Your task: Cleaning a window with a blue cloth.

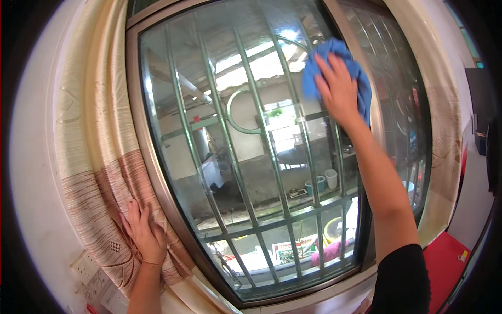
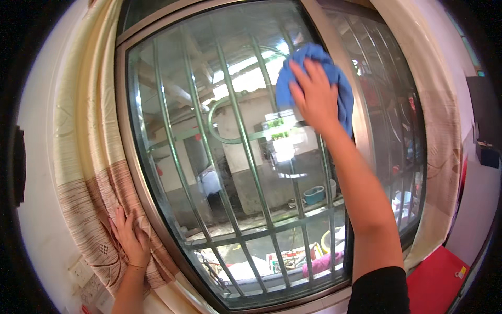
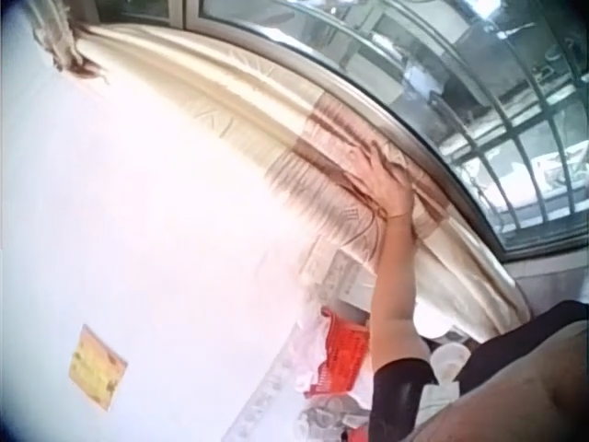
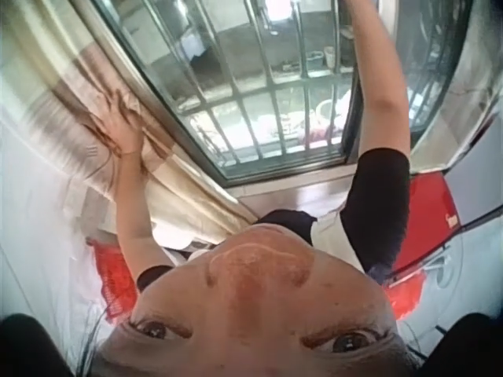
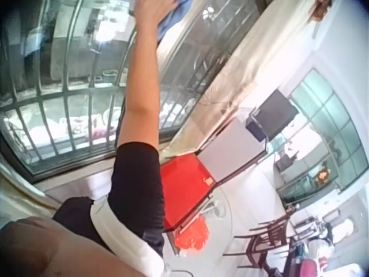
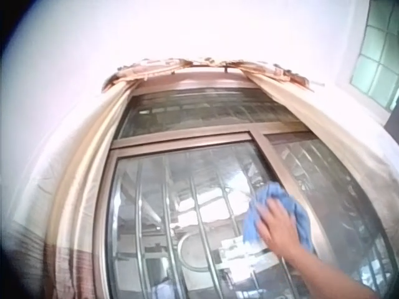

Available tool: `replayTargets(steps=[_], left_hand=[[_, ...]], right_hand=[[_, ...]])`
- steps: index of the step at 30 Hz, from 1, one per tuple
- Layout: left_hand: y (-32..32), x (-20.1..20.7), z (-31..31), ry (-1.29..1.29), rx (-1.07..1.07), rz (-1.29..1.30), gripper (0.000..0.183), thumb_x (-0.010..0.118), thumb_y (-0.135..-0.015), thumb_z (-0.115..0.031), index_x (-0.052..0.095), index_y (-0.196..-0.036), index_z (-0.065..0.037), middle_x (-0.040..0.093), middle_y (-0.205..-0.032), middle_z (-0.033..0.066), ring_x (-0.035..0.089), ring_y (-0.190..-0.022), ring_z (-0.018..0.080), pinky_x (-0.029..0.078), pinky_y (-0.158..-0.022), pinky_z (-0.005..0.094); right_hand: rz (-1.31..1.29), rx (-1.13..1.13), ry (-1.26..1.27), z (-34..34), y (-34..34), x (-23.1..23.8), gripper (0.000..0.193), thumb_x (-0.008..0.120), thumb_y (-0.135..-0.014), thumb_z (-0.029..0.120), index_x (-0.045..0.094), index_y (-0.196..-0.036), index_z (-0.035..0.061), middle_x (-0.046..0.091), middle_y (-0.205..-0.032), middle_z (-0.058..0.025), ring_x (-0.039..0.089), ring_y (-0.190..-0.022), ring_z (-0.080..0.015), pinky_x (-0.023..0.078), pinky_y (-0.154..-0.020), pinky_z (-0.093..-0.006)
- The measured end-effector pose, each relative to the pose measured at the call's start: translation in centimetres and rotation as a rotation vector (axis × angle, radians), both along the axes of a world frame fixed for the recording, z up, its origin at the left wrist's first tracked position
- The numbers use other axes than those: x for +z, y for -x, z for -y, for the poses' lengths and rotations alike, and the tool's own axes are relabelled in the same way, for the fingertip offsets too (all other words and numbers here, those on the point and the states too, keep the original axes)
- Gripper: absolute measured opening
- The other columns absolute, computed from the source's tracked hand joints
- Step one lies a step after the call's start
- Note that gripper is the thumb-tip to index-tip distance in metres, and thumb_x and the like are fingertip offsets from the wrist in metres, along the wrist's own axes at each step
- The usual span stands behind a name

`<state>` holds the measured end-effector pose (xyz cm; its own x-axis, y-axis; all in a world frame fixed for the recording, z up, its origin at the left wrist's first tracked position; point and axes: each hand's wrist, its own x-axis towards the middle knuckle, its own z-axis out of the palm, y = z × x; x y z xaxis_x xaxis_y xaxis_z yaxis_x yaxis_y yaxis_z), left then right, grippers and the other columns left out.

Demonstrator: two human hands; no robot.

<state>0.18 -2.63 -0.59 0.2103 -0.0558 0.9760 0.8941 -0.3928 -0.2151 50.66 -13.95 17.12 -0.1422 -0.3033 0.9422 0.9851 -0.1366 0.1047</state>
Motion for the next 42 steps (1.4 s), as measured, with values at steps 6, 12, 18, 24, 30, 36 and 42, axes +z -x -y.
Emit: replayTargets(steps=[6,12,18,24,30,36,42], left_hand=[[-0.4,0.3,0.1,0.010,-0.010,-0.011,0.039,0.048,-0.080,-0.003,0.052,-0.119,-0.002,0.040,-0.142,0.0227,0.034,-0.135,0.0385,0.013,-0.113,0.0579],[0.0,0.1,0.0,-0.003,0.019,-0.054,0.036,0.050,-0.079,-0.004,0.056,-0.114,-0.002,0.040,-0.142,0.0226,0.034,-0.135,0.0396,0.014,-0.112,0.0581],[0.5,-0.3,0.4,0.038,0.022,-0.026,0.036,0.050,-0.079,-0.005,0.058,-0.114,-0.003,0.040,-0.142,0.0221,0.033,-0.135,0.0400,0.013,-0.113,0.0586],[-0.3,0.2,1.0,0.064,-0.046,-0.029,0.036,0.047,-0.081,0.002,0.056,-0.115,-0.002,0.040,-0.143,0.0217,0.032,-0.137,0.0398,0.012,-0.113,0.0588],[0.4,0.0,1.2,0.070,-0.010,-0.009,0.038,0.051,-0.080,0.004,0.056,-0.117,-0.003,0.042,-0.140,0.0210,0.034,-0.135,0.0396,0.013,-0.112,0.0595],[-0.6,0.3,0.9,0.057,-0.023,-0.034,0.036,0.053,-0.080,0.001,0.059,-0.115,-0.004,0.044,-0.139,0.0201,0.036,-0.134,0.0374,0.014,-0.112,0.0589],[-0.5,0.3,0.9,0.034,-0.034,-0.042,0.036,0.054,-0.076,0.003,0.060,-0.111,-0.003,0.044,-0.139,0.0197,0.037,-0.133,0.0377,0.015,-0.112,0.0589]], right_hand=[[0.163,0.075,-0.072,-7.2,10.0,11.2,0.043,0.052,-0.086,0.038,0.057,-0.127,0.0265,0.044,-0.140,-0.0070,0.040,-0.128,-0.0234,0.041,-0.082,-0.0519],[0.820,0.324,0.223,-11.3,21.6,6.8,0.035,0.064,-0.078,0.019,0.066,-0.112,0.0208,0.048,-0.132,-0.0091,0.042,-0.124,-0.0274,0.039,-0.095,-0.0524],[0.173,0.184,-0.040,-5.1,6.5,15.5,0.033,0.052,-0.091,0.022,0.061,-0.122,0.0219,0.049,-0.136,-0.0099,0.043,-0.127,-0.0268,0.043,-0.099,-0.0414],[-0.344,0.004,-0.170,-3.6,0.5,22.0,0.044,0.045,-0.088,0.037,0.053,-0.129,0.0251,0.043,-0.141,-0.0041,0.039,-0.130,-0.0243,0.036,-0.093,-0.0612],[-0.120,-0.060,0.051,-9.0,20.5,22.6,0.042,0.050,-0.087,0.025,0.053,-0.129,0.0186,0.042,-0.144,-0.0067,0.039,-0.131,-0.0214,0.039,-0.095,-0.0564],[0.223,0.309,0.114,-16.3,32.7,24.5,0.037,0.045,-0.088,0.016,0.057,-0.123,0.0126,0.049,-0.134,-0.0077,0.041,-0.128,-0.0240,0.037,-0.101,-0.0491],[0.409,0.375,0.245,-12.2,31.1,20.2,0.035,0.046,-0.085,0.009,0.058,-0.117,0.0077,0.057,-0.122,-0.0137,0.050,-0.118,-0.0301,0.040,-0.101,-0.0415]])
